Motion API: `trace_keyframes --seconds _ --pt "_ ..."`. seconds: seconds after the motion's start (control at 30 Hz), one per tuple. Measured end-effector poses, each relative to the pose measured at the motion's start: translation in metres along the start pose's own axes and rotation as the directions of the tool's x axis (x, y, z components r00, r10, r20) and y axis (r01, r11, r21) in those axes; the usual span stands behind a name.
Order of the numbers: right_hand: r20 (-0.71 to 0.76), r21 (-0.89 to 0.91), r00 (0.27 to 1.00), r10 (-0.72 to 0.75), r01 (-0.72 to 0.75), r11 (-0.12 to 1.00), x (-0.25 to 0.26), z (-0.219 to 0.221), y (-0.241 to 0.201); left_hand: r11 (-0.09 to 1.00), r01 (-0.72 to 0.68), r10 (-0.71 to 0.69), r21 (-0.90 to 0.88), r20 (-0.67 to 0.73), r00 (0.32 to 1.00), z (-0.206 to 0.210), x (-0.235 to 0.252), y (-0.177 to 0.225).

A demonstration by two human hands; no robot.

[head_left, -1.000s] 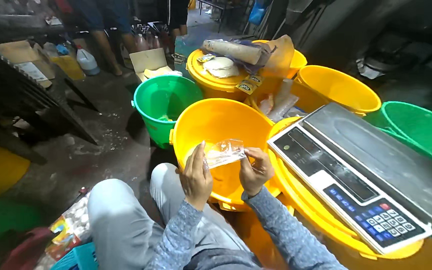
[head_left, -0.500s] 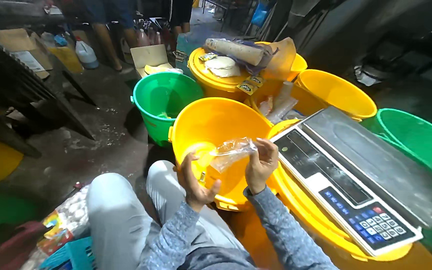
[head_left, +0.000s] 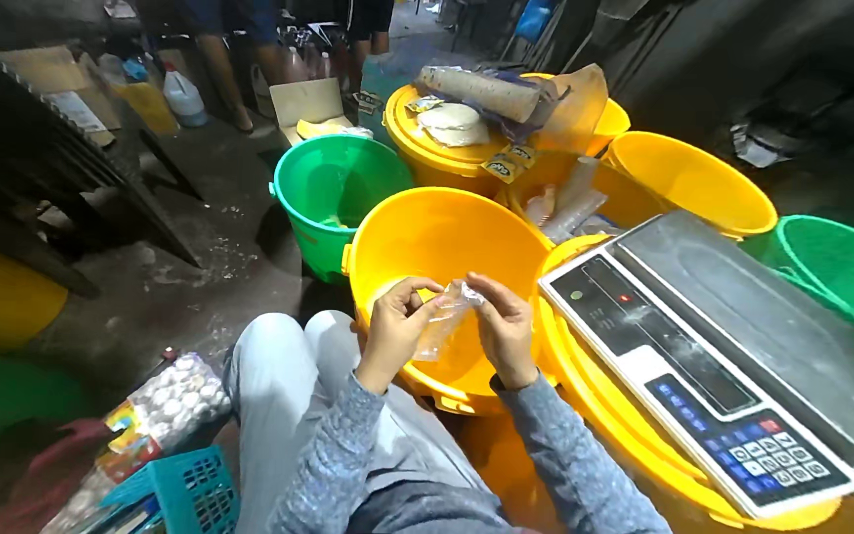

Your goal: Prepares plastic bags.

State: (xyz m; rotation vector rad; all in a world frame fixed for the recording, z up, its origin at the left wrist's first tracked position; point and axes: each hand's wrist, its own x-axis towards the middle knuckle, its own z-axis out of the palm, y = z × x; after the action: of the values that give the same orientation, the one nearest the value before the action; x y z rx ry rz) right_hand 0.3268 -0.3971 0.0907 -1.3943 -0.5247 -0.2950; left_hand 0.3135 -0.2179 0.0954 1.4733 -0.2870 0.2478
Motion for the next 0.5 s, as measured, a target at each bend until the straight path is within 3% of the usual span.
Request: trace_keyframes --seconds 0.07,0.13,0.27,0.37,0.43,0.5 --pt "0.083 0.172 0.972 0.221 -0.232 0.957 0.003 0.003 -0.005 1.000 -0.023 0.023 -0.005 -0.062 0.998 0.006 -0.003 -0.002" --pt "0.093 0.188 0.946 0.309 -0.322 0.928 0.002 0.007 -0.007 0.999 -0.036 0.034 -0.018 -0.119 0.992 0.012 -0.006 -0.006" --pt "-0.095 0.085 0.956 0.279 -0.271 0.959 0.001 0.016 -0.004 0.999 -0.007 0.001 -0.053 -0.113 0.994 0.012 -0.014 -0.016" --pt "-0.085 0.055 0.964 0.253 -0.249 0.967 0.002 0.015 0.000 0.996 0.053 -0.056 -0.073 -0.034 0.998 0.007 -0.018 -0.017" --pt "-0.054 0.052 0.964 0.262 -0.259 0.964 0.000 0.014 -0.001 0.958 0.195 -0.191 -0.212 0.040 0.981 0.003 -0.020 -0.012" --pt "-0.015 0.053 0.966 0.258 -0.257 0.965 -0.001 0.014 -0.001 0.916 0.203 -0.216 -0.347 0.002 0.976 0.001 -0.020 -0.011"
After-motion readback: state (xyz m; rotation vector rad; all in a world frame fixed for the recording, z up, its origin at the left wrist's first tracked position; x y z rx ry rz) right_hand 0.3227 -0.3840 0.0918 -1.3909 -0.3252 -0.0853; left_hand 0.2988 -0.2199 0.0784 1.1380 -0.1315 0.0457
